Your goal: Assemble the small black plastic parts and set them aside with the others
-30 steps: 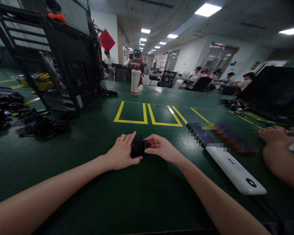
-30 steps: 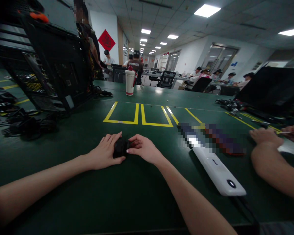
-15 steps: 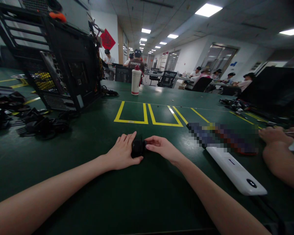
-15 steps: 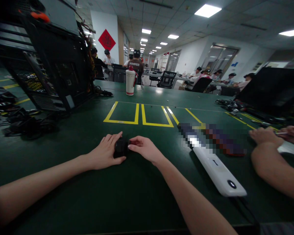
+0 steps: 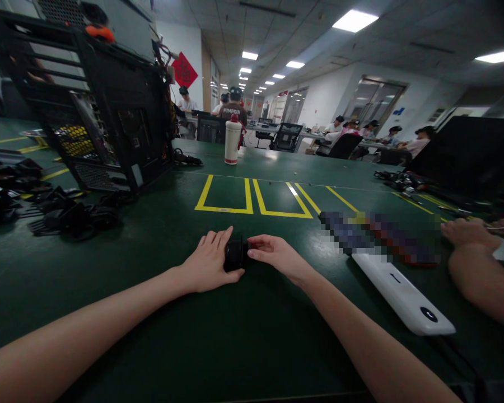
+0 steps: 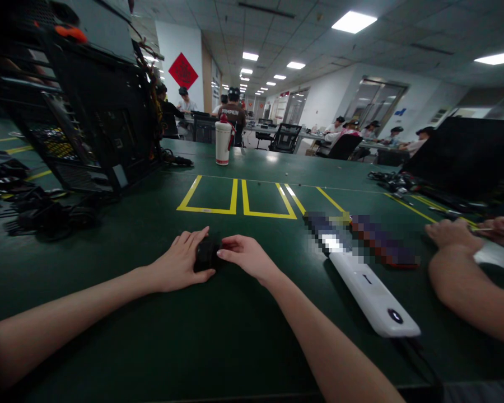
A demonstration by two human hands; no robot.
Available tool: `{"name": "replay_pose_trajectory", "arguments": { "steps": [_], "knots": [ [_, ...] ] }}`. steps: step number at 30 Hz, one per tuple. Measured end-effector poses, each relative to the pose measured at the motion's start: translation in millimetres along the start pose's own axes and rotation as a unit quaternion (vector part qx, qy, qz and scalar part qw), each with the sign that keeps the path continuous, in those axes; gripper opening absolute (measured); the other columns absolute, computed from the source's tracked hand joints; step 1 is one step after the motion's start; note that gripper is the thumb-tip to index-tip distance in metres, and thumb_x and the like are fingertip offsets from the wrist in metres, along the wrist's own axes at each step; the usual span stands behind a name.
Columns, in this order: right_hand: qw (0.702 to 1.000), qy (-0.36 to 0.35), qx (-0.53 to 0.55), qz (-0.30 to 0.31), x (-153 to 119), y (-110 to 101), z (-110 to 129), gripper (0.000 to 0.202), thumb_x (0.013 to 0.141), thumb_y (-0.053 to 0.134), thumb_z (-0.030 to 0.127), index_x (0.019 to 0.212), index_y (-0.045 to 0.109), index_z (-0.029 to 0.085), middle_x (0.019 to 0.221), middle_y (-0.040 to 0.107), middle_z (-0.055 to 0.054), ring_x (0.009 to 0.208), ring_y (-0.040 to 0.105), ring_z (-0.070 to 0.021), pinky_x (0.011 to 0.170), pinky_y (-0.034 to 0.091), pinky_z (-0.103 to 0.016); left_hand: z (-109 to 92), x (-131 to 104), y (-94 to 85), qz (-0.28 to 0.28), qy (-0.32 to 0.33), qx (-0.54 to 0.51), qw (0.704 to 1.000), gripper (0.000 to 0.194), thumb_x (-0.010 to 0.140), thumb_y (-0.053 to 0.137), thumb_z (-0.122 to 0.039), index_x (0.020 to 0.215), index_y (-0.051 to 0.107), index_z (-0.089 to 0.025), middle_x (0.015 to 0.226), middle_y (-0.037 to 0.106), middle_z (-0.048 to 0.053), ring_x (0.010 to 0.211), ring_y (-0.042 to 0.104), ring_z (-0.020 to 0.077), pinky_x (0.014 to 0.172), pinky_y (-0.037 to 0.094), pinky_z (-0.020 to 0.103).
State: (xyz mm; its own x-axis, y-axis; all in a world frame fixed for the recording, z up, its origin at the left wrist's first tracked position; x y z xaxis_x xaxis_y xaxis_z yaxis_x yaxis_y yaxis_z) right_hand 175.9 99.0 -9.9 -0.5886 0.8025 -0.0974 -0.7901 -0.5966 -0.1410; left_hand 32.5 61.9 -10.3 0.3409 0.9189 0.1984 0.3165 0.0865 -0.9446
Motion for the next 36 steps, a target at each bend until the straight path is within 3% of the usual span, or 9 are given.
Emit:
{"name": "replay_pose_trajectory", "arguments": {
  "steps": [9, 17, 24, 29, 36],
  "knots": [
    [0.997, -0.062, -0.044, 0.008, -3.5, 4.2, 7.8, 0.034, 0.06, 0.065, 0.015, 0.09, 0.049, 0.018, 0.089, 0.057, -0.002, 0.082, 0.058, -0.0144, 0.076, 0.047, -0.033, -0.2, 1.2, 2.1, -0.008, 0.006, 0.015, 1.0, 0.087, 0.066, 0.036, -0.064, 0.13, 0.011, -0.011, 0.122, 0.036, 0.014, 0.104, 0.035, 0.0267, 0.088, 0.03, 0.042],
    [0.994, -0.065, -0.087, -0.001, -2.9, 4.2, 4.6, 0.043, 0.06, 0.065, 0.014, 0.097, 0.045, 0.018, 0.093, 0.054, -0.002, 0.084, 0.056, -0.0137, 0.078, 0.047, -0.032, -3.7, -3.2, -5.4, -0.037, -0.019, 0.015, 0.999, 0.085, 0.066, 0.042, -0.058, 0.13, 0.011, -0.012, 0.11, 0.039, 0.012, 0.097, 0.038, 0.0256, 0.084, 0.034, 0.04],
    [0.994, -0.056, -0.098, -0.001, -2.6, 4.3, 4.3, 0.047, 0.059, 0.066, 0.018, 0.1, 0.043, 0.018, 0.095, 0.052, -0.004, 0.085, 0.055, -0.014, 0.078, 0.046, -0.033, -5.6, -4.2, -4.1, 0.0, -0.038, -0.063, 0.997, 0.087, 0.068, 0.042, -0.055, 0.131, 0.001, -0.01, 0.11, 0.04, 0.012, 0.1, 0.04, 0.026, 0.086, 0.034, 0.041],
    [0.991, -0.045, -0.125, -0.014, -3.9, 3.4, 5.8, 0.048, 0.059, 0.067, 0.023, 0.1, 0.043, 0.018, 0.092, 0.053, -0.003, 0.081, 0.055, -0.0143, 0.075, 0.047, -0.034, -5.0, -9.5, -1.5, 0.003, -0.055, -0.152, 0.987, 0.086, 0.071, 0.046, -0.045, 0.13, -0.008, -0.015, 0.118, 0.039, 0.012, 0.108, 0.04, 0.0238, 0.089, 0.035, 0.038],
    [0.989, -0.04, -0.141, -0.02, -3.4, 2.9, 3.9, 0.048, 0.058, 0.067, 0.027, 0.098, 0.043, 0.018, 0.091, 0.054, -0.004, 0.08, 0.055, -0.0147, 0.072, 0.047, -0.034, -4.9, -13.5, -7.2, -0.018, -0.076, -0.197, 0.977, 0.056, 0.067, 0.054, -0.041, 0.115, 0.035, -0.02, 0.111, 0.048, 0.009, 0.102, 0.047, 0.0229, 0.084, 0.04, 0.039]
  ]
}}
Point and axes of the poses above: each hand's wrist, its own x-axis towards the middle knuckle, its own y-axis out of the palm, z = x × y, the point moved 5 cm from there along x, towards the middle knuckle
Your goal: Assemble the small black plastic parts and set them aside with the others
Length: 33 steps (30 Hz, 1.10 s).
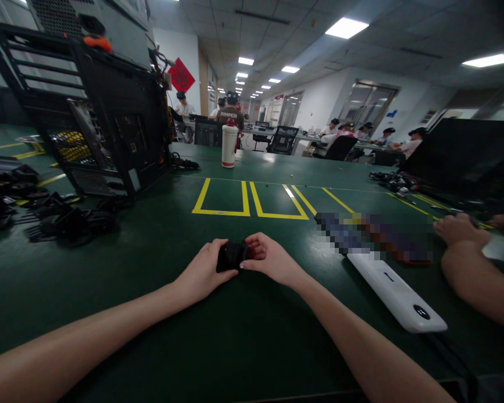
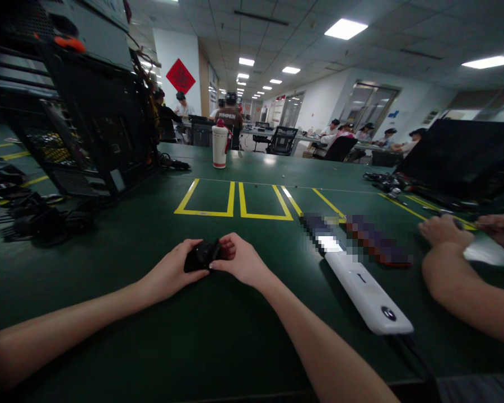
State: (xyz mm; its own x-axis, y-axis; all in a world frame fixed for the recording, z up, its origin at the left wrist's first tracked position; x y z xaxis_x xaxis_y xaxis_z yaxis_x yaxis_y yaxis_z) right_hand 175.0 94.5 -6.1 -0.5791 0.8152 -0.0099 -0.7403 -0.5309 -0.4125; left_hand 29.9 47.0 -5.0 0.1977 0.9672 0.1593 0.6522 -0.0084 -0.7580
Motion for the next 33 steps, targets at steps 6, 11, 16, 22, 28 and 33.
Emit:
{"name": "replay_pose_trajectory", "arguments": {
  "steps": [6, 11, 16, 22, 28, 33],
  "knots": [
    [1.0, 0.005, 0.007, 0.013, -0.7, 0.9, 0.7, 0.047, 0.059, 0.067, 0.027, 0.098, 0.043, 0.017, 0.088, 0.055, -0.004, 0.08, 0.056, -0.0152, 0.073, 0.047, -0.034, -0.9, 3.5, -5.6, 0.0, 0.009, -0.031, 0.999, 0.051, 0.064, 0.059, -0.039, 0.108, 0.041, -0.022, 0.105, 0.051, 0.004, 0.097, 0.05, 0.0198, 0.08, 0.042, 0.035],
    [0.999, 0.009, 0.026, 0.024, -1.6, -0.2, 1.4, 0.046, 0.06, 0.066, 0.028, 0.098, 0.043, 0.018, 0.094, 0.053, -0.005, 0.083, 0.055, -0.0155, 0.075, 0.046, -0.034, -2.9, 3.6, -7.7, 0.004, 0.004, -0.044, 0.999, 0.048, 0.062, 0.06, -0.04, 0.103, 0.043, -0.022, 0.101, 0.053, 0.003, 0.091, 0.052, 0.0189, 0.076, 0.044, 0.033],
    [0.999, 0.021, 0.006, -0.041, 0.0, -2.8, -2.9, 0.04, 0.061, 0.065, 0.022, 0.095, 0.044, 0.017, 0.092, 0.052, -0.004, 0.081, 0.055, -0.0147, 0.073, 0.046, -0.034, -3.6, 4.4, -6.3, 0.004, -0.002, -0.031, 1.0, 0.048, 0.062, 0.06, -0.041, 0.102, 0.044, -0.021, 0.1, 0.053, 0.003, 0.091, 0.052, 0.0199, 0.074, 0.043, 0.034],
    [0.999, 0.031, 0.034, -0.025, -8.3, 0.1, 12.7, 0.04, 0.06, 0.064, 0.016, 0.093, 0.044, 0.017, 0.097, 0.051, -0.005, 0.089, 0.053, -0.0158, 0.079, 0.044, -0.034, -5.4, 3.9, -4.9, -0.009, 0.002, 0.012, 1.0, 0.046, 0.063, 0.058, -0.045, 0.098, 0.043, -0.019, 0.096, 0.052, 0.005, 0.086, 0.053, 0.0207, 0.069, 0.044, 0.034],
    [0.996, 0.03, 0.081, -0.018, -12.2, 3.9, 18.9, 0.041, 0.062, 0.053, 0.0, 0.097, 0.042, 0.018, 0.102, 0.049, -0.005, 0.094, 0.053, -0.0146, 0.085, 0.043, -0.032, -7.4, 3.6, -3.6, -0.015, 0.008, 0.082, 0.996, 0.047, 0.064, 0.054, -0.049, 0.098, 0.042, -0.018, 0.094, 0.051, 0.006, 0.083, 0.053, 0.0218, 0.067, 0.044, 0.035],
    [0.999, 0.008, 0.014, -0.042, -11.3, -1.0, 17.9, 0.038, 0.064, 0.057, 0.005, 0.097, 0.046, 0.019, 0.101, 0.051, -0.005, 0.094, 0.052, -0.0165, 0.083, 0.043, -0.036, -8.3, 3.2, -2.0, -0.016, 0.012, 0.108, 0.994, 0.048, 0.065, 0.052, -0.05, 0.1, 0.04, -0.018, 0.094, 0.05, 0.006, 0.083, 0.053, 0.0224, 0.067, 0.043, 0.035]
  ]
}}
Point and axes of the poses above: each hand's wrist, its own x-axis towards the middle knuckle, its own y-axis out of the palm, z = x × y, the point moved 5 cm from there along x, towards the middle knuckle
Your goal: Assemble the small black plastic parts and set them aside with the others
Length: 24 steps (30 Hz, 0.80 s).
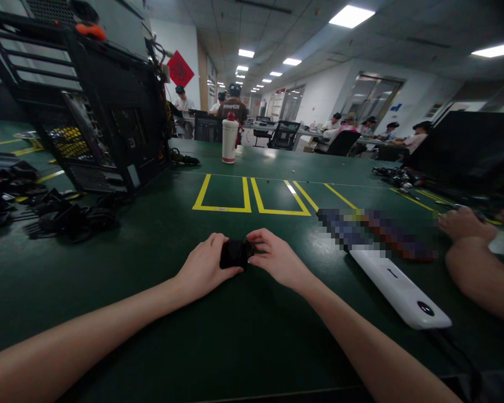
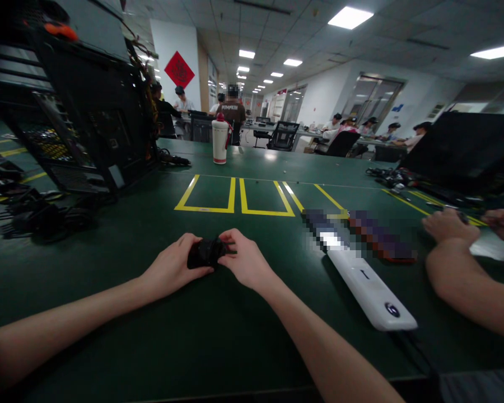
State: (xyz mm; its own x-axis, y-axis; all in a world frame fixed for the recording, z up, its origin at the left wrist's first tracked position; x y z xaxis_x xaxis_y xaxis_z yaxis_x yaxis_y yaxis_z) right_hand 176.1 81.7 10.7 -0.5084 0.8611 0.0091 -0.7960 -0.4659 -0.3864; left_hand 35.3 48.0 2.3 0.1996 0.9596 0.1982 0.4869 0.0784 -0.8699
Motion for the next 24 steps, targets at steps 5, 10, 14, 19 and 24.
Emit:
{"name": "replay_pose_trajectory", "arguments": {
  "steps": [5, 10, 14, 19, 24],
  "knots": [
    [0.998, -0.028, -0.048, -0.021, -1.2, -3.4, 4.0, 0.043, 0.061, 0.063, 0.011, 0.1, 0.047, 0.021, 0.098, 0.052, -0.005, 0.091, 0.052, -0.0172, 0.076, 0.046, -0.035, -0.9, -0.9, 0.3, -0.001, 0.009, 0.013, 1.0, 0.048, 0.066, 0.05, -0.052, 0.099, 0.039, -0.019, 0.094, 0.047, 0.006, 0.078, 0.053, 0.0205, 0.06, 0.044, 0.032],
    [0.996, -0.055, -0.06, -0.021, -1.0, -3.4, 3.4, 0.045, 0.061, 0.064, 0.013, 0.101, 0.046, 0.023, 0.099, 0.052, -0.003, 0.094, 0.051, -0.0175, 0.083, 0.042, -0.038, -0.8, -1.0, 1.1, -0.003, 0.014, 0.019, 1.0, 0.048, 0.066, 0.049, -0.053, 0.099, 0.039, -0.019, 0.093, 0.045, 0.005, 0.076, 0.052, 0.0194, 0.059, 0.044, 0.032],
    [0.999, -0.039, 0.003, 0.025, 3.1, -0.8, -5.2, 0.047, 0.061, 0.063, 0.012, 0.102, 0.043, 0.022, 0.105, 0.048, -0.004, 0.092, 0.053, -0.0159, 0.081, 0.045, -0.035, -1.6, -0.9, 0.7, 0.0, 0.018, 0.015, 1.0, 0.046, 0.067, 0.049, -0.052, 0.099, 0.039, -0.019, 0.093, 0.045, 0.004, 0.076, 0.052, 0.0186, 0.06, 0.044, 0.031],
    [0.999, -0.018, 0.018, 0.035, 9.3, -1.5, -20.0, 0.054, 0.056, 0.068, 0.014, 0.103, 0.042, 0.019, 0.106, 0.048, -0.006, 0.1, 0.049, -0.0176, 0.086, 0.042, -0.035, -1.8, -0.9, -0.9, 0.004, 0.014, 0.016, 1.0, 0.046, 0.067, 0.049, -0.052, 0.097, 0.039, -0.018, 0.093, 0.045, 0.004, 0.075, 0.051, 0.0185, 0.06, 0.044, 0.032],
    [0.999, -0.027, -0.007, 0.033, 9.4, -2.2, -21.8, 0.043, 0.058, 0.067, 0.017, 0.095, 0.047, 0.017, 0.101, 0.051, -0.005, 0.095, 0.052, -0.0163, 0.086, 0.042, -0.035, -1.1, -1.3, -0.3, 0.005, 0.013, 0.01, 1.0, 0.047, 0.066, 0.05, -0.051, 0.098, 0.038, -0.018, 0.093, 0.045, 0.005, 0.075, 0.051, 0.0181, 0.058, 0.044, 0.03]
  ]
}}
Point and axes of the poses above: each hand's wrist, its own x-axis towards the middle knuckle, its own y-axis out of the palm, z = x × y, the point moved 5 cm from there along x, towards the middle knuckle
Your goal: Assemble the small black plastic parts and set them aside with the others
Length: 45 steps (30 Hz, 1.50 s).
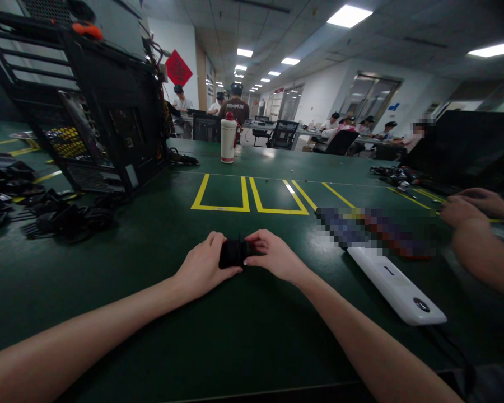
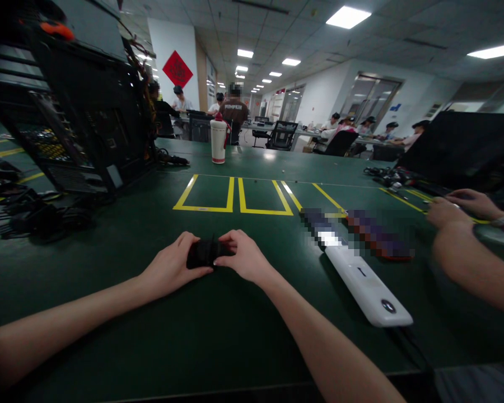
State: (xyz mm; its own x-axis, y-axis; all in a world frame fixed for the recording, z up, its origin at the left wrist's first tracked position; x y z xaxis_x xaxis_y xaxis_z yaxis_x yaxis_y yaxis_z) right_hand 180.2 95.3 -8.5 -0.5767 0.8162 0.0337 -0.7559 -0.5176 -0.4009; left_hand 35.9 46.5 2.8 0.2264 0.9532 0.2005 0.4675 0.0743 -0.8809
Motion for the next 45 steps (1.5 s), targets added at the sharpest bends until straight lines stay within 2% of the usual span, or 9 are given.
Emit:
{"name": "replay_pose_trajectory", "arguments": {
  "steps": [3, 10, 14, 19, 22, 33, 38, 42, 45],
  "knots": [
    [1.0, -0.015, 0.001, 0.023, -1.5, 1.6, 6.2, 0.041, 0.059, 0.066, 0.016, 0.094, 0.046, 0.018, 0.092, 0.054, -0.002, 0.087, 0.055, -0.0149, 0.08, 0.045, -0.034, 0.3, 0.0, 0.1, -0.001, -0.001, 0.004, 1.0, 0.046, 0.066, 0.049, -0.051, 0.097, 0.039, -0.018, 0.092, 0.045, 0.004, 0.074, 0.051, 0.0179, 0.058, 0.044, 0.03],
    [0.996, 0.05, 0.069, 0.027, 0.6, -3.0, 6.9, 0.023, 0.073, 0.052, 0.02, 0.095, 0.048, 0.016, 0.094, 0.054, -0.005, 0.088, 0.054, -0.0134, 0.081, 0.044, -0.033, 0.4, 0.2, 0.3, -0.001, 0.001, -0.009, 1.0, 0.046, 0.066, 0.051, -0.051, 0.096, 0.039, -0.018, 0.092, 0.045, 0.004, 0.074, 0.051, 0.0169, 0.058, 0.045, 0.029],
    [0.997, 0.033, 0.058, 0.028, 0.8, -6.0, 9.1, 0.039, 0.064, 0.061, 0.013, 0.1, 0.045, 0.017, 0.1, 0.051, -0.005, 0.091, 0.052, -0.0139, 0.081, 0.044, -0.033, 0.2, 0.6, 1.0, -0.004, 0.002, -0.003, 1.0, 0.047, 0.065, 0.051, -0.052, 0.097, 0.039, -0.018, 0.092, 0.045, 0.004, 0.074, 0.051, 0.0175, 0.058, 0.044, 0.03],
    [1.0, 0.004, -0.03, 0.008, -0.8, -5.7, 8.5, 0.049, 0.058, 0.066, 0.019, 0.102, 0.045, 0.019, 0.098, 0.047, -0.004, 0.09, 0.051, -0.0156, 0.078, 0.044, -0.034, -0.8, 0.4, 1.1, -0.002, 0.004, -0.005, 1.0, 0.046, 0.066, 0.051, -0.05, 0.097, 0.039, -0.018, 0.094, 0.045, 0.004, 0.074, 0.051, 0.0171, 0.057, 0.044, 0.028],
    [0.999, 0.004, -0.037, -0.002, -0.8, -3.2, 5.5, 0.053, 0.058, 0.066, 0.022, 0.105, 0.042, 0.02, 0.096, 0.046, -0.003, 0.087, 0.052, -0.0154, 0.075, 0.045, -0.034, -0.7, 0.0, 1.1, -0.002, 0.005, 0.002, 1.0, 0.047, 0.066, 0.05, -0.051, 0.097, 0.039, -0.018, 0.093, 0.044, 0.004, 0.074, 0.051, 0.0177, 0.057, 0.044, 0.029],
    [0.993, 0.011, 0.113, 0.017, 1.4, 4.9, 1.9, 0.053, 0.053, 0.069, 0.015, 0.097, 0.039, 0.017, 0.1, 0.046, -0.004, 0.093, 0.054, -0.0162, 0.078, 0.047, -0.031, -1.5, -0.5, -0.4, -0.009, 0.008, 0.002, 1.0, 0.044, 0.066, 0.05, -0.05, 0.094, 0.039, -0.019, 0.093, 0.044, 0.005, 0.074, 0.051, 0.018, 0.057, 0.043, 0.028],
    [0.998, 0.034, 0.049, 0.02, 1.5, 6.3, -1.9, 0.047, 0.054, 0.069, 0.022, 0.094, 0.045, 0.014, 0.095, 0.054, -0.005, 0.09, 0.055, -0.0169, 0.081, 0.045, -0.033, -3.6, -4.6, -3.6, 0.0, 0.009, -0.001, 1.0, 0.042, 0.066, 0.049, -0.049, 0.093, 0.039, -0.019, 0.093, 0.045, 0.005, 0.073, 0.052, 0.0176, 0.056, 0.042, 0.027],
    [0.999, 0.013, -0.007, 0.036, -3.2, 13.6, 10.0, 0.043, 0.061, 0.065, 0.024, 0.099, 0.049, 0.015, 0.097, 0.056, -0.006, 0.09, 0.055, -0.0166, 0.081, 0.044, -0.032, -1.5, -12.5, -8.7, 0.012, -0.005, -0.003, 1.0, 0.041, 0.065, 0.049, -0.048, 0.092, 0.038, -0.019, 0.094, 0.045, 0.006, 0.076, 0.052, 0.0188, 0.059, 0.042, 0.028],
    [0.997, -0.02, -0.061, 0.035, -9.3, 29.0, 24.8, 0.039, 0.066, 0.061, 0.026, 0.102, 0.051, 0.017, 0.098, 0.056, -0.005, 0.088, 0.055, -0.0163, 0.079, 0.043, -0.032, 2.2, -25.6, -17.8, 0.018, -0.029, 0.004, 0.999, 0.041, 0.064, 0.05, -0.047, 0.091, 0.038, -0.019, 0.095, 0.046, 0.006, 0.077, 0.053, 0.0195, 0.061, 0.042, 0.029]
  ]
}}
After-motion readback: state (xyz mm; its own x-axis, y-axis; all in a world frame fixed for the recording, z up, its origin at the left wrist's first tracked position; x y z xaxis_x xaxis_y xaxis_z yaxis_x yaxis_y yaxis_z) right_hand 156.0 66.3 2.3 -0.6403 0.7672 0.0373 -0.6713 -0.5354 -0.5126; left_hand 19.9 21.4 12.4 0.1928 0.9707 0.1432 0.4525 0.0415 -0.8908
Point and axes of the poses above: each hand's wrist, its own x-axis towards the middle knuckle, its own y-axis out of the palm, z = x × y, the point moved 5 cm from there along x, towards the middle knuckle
